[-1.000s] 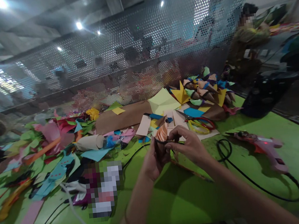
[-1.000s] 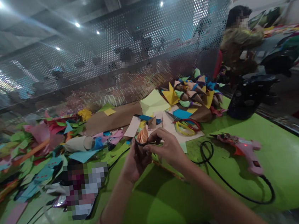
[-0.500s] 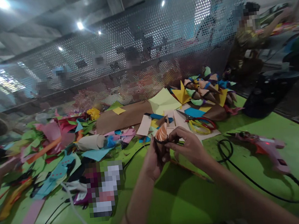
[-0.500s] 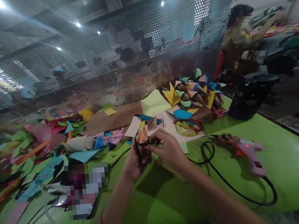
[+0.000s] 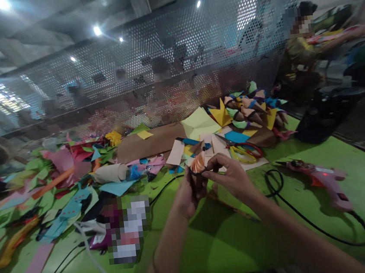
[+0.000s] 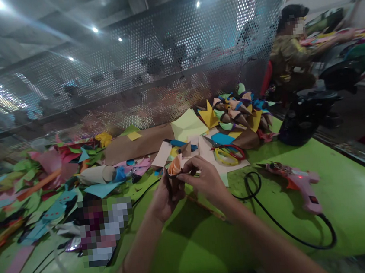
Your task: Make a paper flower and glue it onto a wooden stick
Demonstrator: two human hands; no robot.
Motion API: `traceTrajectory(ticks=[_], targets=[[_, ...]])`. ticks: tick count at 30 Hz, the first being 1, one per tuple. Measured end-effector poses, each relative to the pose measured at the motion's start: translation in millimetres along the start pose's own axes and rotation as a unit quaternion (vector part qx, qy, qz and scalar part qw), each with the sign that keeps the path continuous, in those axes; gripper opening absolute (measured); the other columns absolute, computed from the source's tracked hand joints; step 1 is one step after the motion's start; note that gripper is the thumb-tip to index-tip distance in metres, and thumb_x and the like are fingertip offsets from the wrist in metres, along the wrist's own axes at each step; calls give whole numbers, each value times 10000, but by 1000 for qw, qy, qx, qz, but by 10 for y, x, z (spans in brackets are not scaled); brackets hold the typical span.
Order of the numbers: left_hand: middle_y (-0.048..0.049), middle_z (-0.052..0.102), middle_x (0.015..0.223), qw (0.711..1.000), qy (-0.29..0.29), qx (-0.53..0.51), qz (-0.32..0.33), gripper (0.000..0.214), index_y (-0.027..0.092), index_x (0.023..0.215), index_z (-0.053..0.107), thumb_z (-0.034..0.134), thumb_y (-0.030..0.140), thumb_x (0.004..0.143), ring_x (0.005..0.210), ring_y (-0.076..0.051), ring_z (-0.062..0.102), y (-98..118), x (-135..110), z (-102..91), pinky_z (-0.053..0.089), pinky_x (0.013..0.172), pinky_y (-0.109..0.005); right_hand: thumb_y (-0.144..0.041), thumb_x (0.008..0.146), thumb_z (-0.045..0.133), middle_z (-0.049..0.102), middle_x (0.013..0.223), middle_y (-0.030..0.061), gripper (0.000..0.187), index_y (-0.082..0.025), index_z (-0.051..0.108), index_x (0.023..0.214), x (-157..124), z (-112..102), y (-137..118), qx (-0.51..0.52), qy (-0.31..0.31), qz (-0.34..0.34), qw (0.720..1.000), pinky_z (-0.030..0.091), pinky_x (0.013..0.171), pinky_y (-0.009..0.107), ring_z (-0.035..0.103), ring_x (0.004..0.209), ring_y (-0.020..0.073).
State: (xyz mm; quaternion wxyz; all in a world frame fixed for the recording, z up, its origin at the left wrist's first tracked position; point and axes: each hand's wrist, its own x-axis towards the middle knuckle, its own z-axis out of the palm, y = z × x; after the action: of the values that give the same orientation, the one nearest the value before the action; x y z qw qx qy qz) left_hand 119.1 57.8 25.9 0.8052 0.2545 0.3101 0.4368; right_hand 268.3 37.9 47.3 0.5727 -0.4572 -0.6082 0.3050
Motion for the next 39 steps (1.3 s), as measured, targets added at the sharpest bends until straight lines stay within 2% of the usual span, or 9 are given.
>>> traceTrajectory(ticks=[4, 10, 18, 22, 26, 29, 33, 36, 39], targets=[[35, 592, 594, 999, 30, -2, -10, 498, 157, 836, 617, 738, 628, 727, 460, -50, 487, -3, -9, 21, 248, 380, -136, -287, 752, 776, 589, 764, -3, 200, -204, 594, 745, -5, -1, -9, -13, -7, -7, 1000, 414, 649, 283, 540, 716, 160], [43, 557, 565, 999, 23, 23, -9, 525, 165, 792, 588, 743, 657, 696, 445, -55, 455, -4, -10, 30, 195, 378, -150, -315, 814, 734, 573, 750, -2, 205, -207, 575, 743, -26, 10, -34, -79, 9, -23, 997, 408, 637, 287, 532, 701, 161], [29, 559, 580, 997, 28, 70, 3, 616, 159, 821, 603, 687, 751, 671, 474, -68, 461, -45, 5, -20, 229, 393, -161, -364, 845, 712, 565, 739, -7, 249, -207, 557, 730, -17, 15, 11, -42, -3, -5, 999, 404, 625, 277, 525, 685, 149], [36, 540, 578, 999, 4, 49, 14, 606, 176, 877, 603, 636, 760, 717, 478, -81, 463, -8, -3, -4, 211, 379, -163, -369, 864, 674, 581, 754, -5, 215, -202, 583, 764, -12, 4, -2, 18, -10, 15, 1000, 418, 632, 274, 541, 690, 148], [27, 532, 596, 999, -23, 33, 0, 599, 166, 830, 586, 606, 759, 747, 481, -73, 442, 42, -37, 25, 220, 383, -156, -311, 776, 751, 611, 795, 4, 183, -204, 603, 779, -6, -4, 1, 15, -6, 25, 1000, 441, 668, 284, 564, 733, 160], [27, 535, 611, 999, -35, 31, -1, 602, 164, 849, 602, 677, 741, 695, 489, -69, 431, 63, -73, 37, 179, 375, -150, -258, 746, 751, 611, 785, 2, 153, -208, 609, 770, 2, -3, 17, 3, 4, 21, 1000, 442, 668, 290, 557, 732, 164], [44, 551, 662, 999, -23, 43, 7, 608, 175, 973, 619, 853, 587, 593, 495, -42, 400, 72, -122, 54, 164, 392, -140, -261, 755, 739, 611, 769, 4, 130, -205, 622, 754, 12, -7, 29, -8, 12, 18, 1000, 431, 656, 290, 543, 717, 163], [46, 560, 697, 998, -10, 67, 5, 627, 185, 1025, 604, 844, 589, 609, 467, -25, 342, 70, -139, 72, 180, 403, -146, -254, 755, 737, 606, 776, 3, 125, -203, 623, 753, 17, -16, 20, -1, 16, 13, 1000, 433, 664, 286, 542, 722, 159], [36, 564, 712, 996, 1, 84, 18, 655, 182, 1027, 599, 821, 632, 607, 494, -40, 392, 63, -133, 82, 210, 407, -148, -257, 741, 755, 604, 770, -2, 136, -205, 630, 754, 20, -24, 5, 8, 15, 14, 1000, 440, 669, 283, 544, 721, 157]])
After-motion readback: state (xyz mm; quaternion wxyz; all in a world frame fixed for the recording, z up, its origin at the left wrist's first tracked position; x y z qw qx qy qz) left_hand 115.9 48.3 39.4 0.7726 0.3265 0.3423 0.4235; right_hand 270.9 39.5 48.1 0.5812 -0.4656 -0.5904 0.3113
